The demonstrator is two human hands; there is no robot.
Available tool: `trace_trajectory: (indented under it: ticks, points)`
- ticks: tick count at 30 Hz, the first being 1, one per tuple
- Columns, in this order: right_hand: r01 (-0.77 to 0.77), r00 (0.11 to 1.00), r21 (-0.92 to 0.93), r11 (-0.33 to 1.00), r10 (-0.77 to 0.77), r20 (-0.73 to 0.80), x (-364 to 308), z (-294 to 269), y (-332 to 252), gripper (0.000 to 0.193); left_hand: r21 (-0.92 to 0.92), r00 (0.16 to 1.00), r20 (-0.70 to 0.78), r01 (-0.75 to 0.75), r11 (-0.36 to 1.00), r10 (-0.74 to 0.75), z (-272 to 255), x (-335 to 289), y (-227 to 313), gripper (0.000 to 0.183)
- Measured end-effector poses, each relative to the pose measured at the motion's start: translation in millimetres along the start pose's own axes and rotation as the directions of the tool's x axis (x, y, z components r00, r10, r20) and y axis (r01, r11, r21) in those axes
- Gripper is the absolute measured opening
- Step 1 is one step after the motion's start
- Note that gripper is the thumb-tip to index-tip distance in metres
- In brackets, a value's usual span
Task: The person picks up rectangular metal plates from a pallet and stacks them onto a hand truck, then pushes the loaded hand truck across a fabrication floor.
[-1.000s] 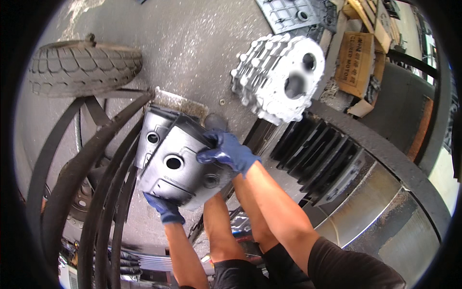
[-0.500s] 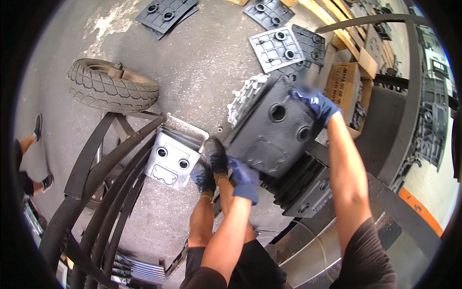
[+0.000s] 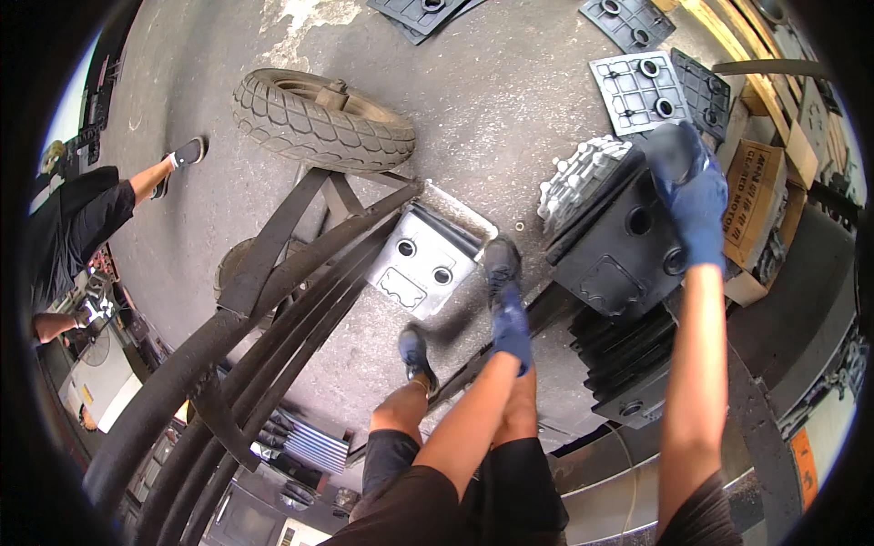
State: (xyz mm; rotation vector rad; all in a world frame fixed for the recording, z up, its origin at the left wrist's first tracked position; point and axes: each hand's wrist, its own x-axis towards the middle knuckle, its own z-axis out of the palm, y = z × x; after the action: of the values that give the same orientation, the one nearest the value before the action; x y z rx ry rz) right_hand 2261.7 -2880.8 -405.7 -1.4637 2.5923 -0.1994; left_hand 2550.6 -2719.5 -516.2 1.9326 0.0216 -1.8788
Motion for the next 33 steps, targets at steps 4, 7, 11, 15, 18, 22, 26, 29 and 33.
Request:
trace_trajectory:
  ticks: [4,7,11,15,18,22,26,29,33]
  points:
    - [0.108,0.989,0.779,0.618,-0.147,-0.02,-68.6,39.4,-145.8,0.024,-0.097,0.925,-0.291,-0.283,0.954,0.245,-111.6,17.0,57.3,0.049]
    - [-0.128,0.887,0.661,0.739,-0.212,0.41,-115.8,128.4,-209.4,0.034,-0.212,0.856,-0.474,-0.337,0.917,0.205,-178.7,43.6,90.5,0.046]
    - [-0.144,0.709,0.426,0.893,-0.207,0.674,-157.5,262.0,-207.1,0.08,-0.271,0.932,-0.359,-0.145,0.951,0.04,-310.1,141.3,75.5,0.061]
    - [-0.134,0.585,0.425,0.895,-0.274,0.763,-174.7,344.8,-195.7,0.095,-0.231,0.969,-0.236,-0.128,0.964,0.072,-303.6,200.9,78.9,0.066]
    - [-0.188,0.527,0.519,0.834,-0.361,0.77,-168.9,366.8,-190.3,0.1,-0.186,0.944,-0.304,-0.191,0.964,0.128,-240.1,188.2,95.2,0.071]
    - [-0.122,0.544,0.54,0.833,-0.399,0.738,-163.5,369.4,-205.3,0.098,-0.224,0.949,-0.195,-0.288,0.931,0.247,-311.5,239.7,77.1,0.076]
    - [-0.273,0.538,0.57,0.775,-0.368,0.758,-160.6,371.1,-197.7,0.093,-0.19,0.976,-0.158,-0.181,0.965,0.151,-276.3,221.0,91.2,0.074]
    - [-0.234,0.605,0.597,0.767,-0.366,0.707,-165.9,370.2,-205.5,0.091,-0.222,0.985,-0.108,-0.158,0.962,0.136,-278.0,216.8,92.7,0.075]
    - [-0.354,0.616,0.573,0.739,-0.277,0.737,-165.7,357.5,-204.0,0.09,-0.332,0.974,-0.19,-0.185,0.925,0.127,-278.0,219.4,85.9,0.08]
